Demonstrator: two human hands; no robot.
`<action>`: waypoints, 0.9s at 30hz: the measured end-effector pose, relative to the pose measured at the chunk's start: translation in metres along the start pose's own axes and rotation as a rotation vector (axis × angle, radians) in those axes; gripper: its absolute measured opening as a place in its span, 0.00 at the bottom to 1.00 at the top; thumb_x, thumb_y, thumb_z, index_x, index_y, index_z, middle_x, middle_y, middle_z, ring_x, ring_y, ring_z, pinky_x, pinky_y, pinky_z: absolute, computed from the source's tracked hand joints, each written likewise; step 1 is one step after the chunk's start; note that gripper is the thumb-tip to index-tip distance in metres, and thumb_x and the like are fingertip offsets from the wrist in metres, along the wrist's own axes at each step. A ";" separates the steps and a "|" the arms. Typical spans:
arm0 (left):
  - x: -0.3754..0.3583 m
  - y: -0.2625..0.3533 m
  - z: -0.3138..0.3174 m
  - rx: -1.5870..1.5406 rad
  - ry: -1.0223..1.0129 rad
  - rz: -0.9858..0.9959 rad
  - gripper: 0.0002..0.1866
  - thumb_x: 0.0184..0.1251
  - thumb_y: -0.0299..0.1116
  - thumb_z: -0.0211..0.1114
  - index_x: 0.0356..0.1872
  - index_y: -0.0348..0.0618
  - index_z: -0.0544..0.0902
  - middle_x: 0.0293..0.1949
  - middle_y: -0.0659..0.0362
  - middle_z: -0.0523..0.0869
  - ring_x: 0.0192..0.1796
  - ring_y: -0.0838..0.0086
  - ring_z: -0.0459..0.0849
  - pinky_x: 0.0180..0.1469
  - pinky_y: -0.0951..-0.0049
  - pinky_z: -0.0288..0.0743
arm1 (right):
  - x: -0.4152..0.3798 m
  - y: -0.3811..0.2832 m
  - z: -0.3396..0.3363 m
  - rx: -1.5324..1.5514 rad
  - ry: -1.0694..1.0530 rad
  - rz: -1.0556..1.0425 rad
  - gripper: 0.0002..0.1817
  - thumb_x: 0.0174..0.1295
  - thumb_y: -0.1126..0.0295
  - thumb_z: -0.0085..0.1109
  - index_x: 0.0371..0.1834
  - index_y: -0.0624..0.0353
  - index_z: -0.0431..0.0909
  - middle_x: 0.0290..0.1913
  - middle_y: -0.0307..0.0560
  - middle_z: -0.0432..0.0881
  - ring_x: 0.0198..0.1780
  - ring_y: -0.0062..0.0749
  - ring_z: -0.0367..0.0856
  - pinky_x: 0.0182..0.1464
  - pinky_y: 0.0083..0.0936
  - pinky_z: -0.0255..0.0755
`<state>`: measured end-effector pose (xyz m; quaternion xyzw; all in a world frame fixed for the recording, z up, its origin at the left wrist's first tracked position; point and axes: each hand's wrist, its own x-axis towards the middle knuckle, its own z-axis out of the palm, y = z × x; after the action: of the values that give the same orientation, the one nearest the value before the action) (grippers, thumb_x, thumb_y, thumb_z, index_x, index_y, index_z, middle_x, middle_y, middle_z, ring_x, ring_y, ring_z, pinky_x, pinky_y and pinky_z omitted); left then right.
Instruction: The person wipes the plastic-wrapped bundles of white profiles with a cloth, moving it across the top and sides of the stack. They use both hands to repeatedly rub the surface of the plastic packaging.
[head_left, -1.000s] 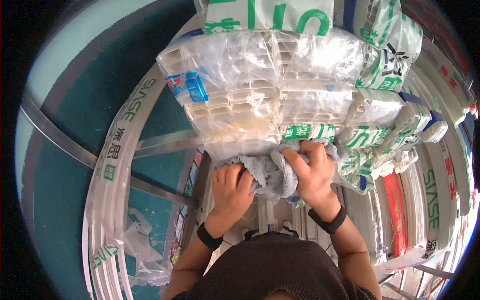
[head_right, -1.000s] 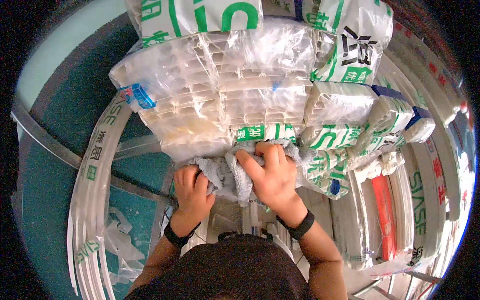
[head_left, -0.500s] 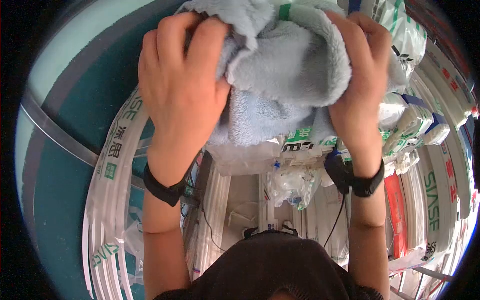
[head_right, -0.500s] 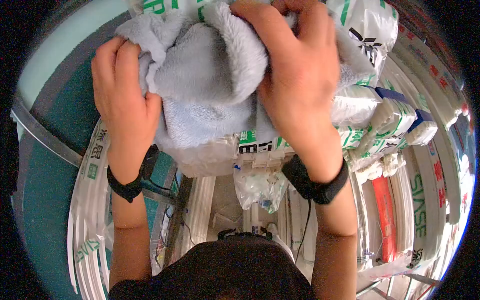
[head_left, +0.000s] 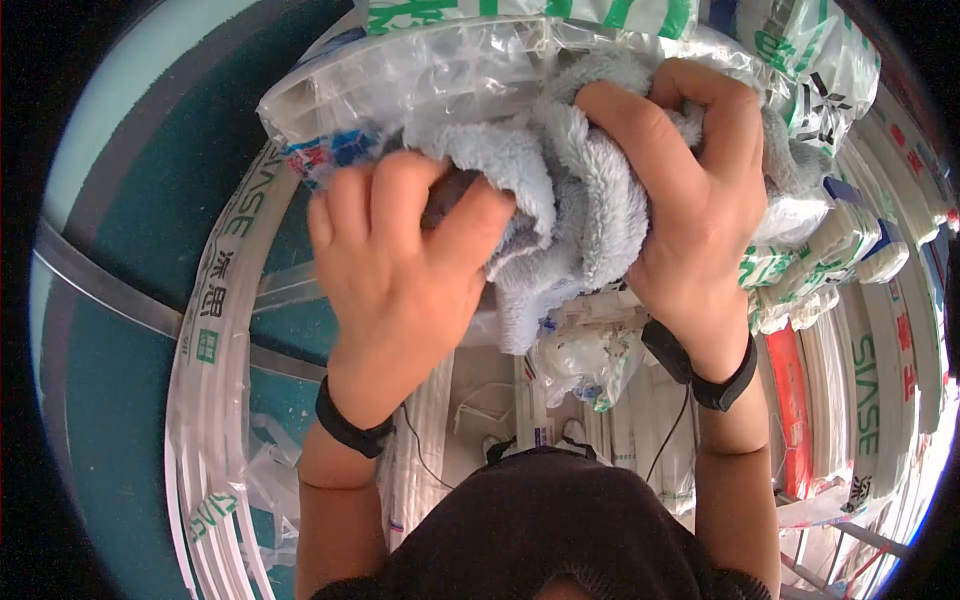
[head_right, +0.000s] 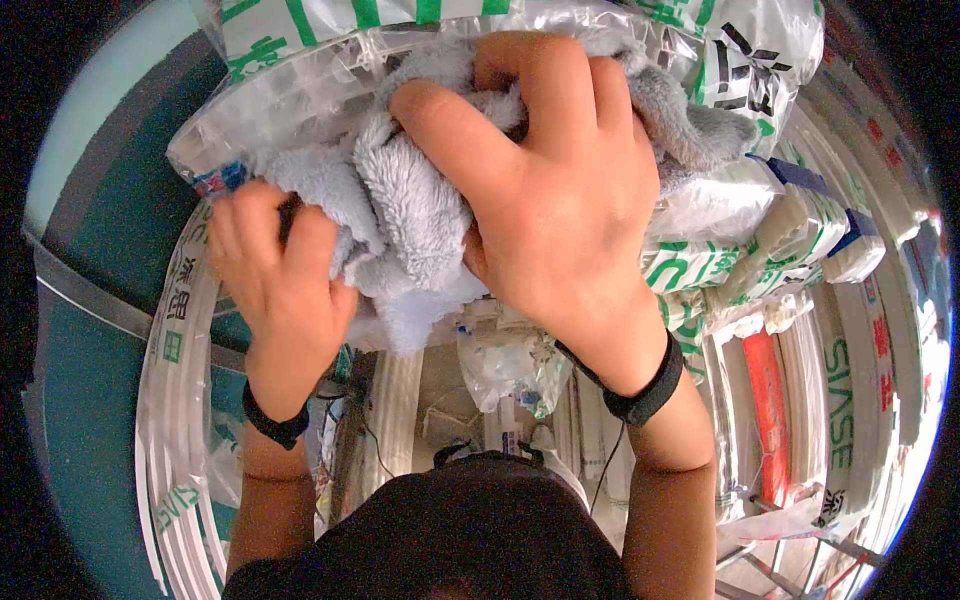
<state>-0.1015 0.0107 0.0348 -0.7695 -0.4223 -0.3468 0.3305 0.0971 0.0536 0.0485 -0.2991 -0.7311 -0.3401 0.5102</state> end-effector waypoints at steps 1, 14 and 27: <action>-0.005 -0.001 0.003 -0.012 -0.014 0.013 0.21 0.39 0.29 0.71 0.40 0.59 0.80 0.43 0.60 0.72 0.44 0.60 0.70 0.45 0.59 0.63 | -0.002 0.000 -0.002 0.009 -0.018 0.004 0.19 0.44 0.66 0.69 0.43 0.52 0.85 0.40 0.48 0.74 0.40 0.42 0.78 0.41 0.31 0.73; -0.055 0.019 0.018 -0.197 -0.066 -0.147 0.22 0.36 0.29 0.69 0.40 0.58 0.79 0.46 0.58 0.72 0.47 0.56 0.70 0.47 0.55 0.63 | -0.057 -0.029 -0.004 0.055 -0.137 0.182 0.20 0.46 0.70 0.64 0.46 0.46 0.84 0.38 0.47 0.73 0.32 0.38 0.78 0.29 0.29 0.74; -0.145 0.055 0.052 -0.185 -0.206 -0.166 0.13 0.45 0.27 0.67 0.35 0.51 0.82 0.37 0.60 0.72 0.41 0.62 0.71 0.42 0.60 0.62 | -0.124 -0.054 -0.014 0.100 -0.331 0.289 0.22 0.45 0.74 0.63 0.48 0.47 0.81 0.36 0.45 0.71 0.33 0.37 0.77 0.28 0.29 0.73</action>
<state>-0.0981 -0.0318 -0.1228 -0.7906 -0.4826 -0.3295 0.1833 0.0999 -0.0010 -0.0760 -0.4269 -0.7704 -0.1729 0.4409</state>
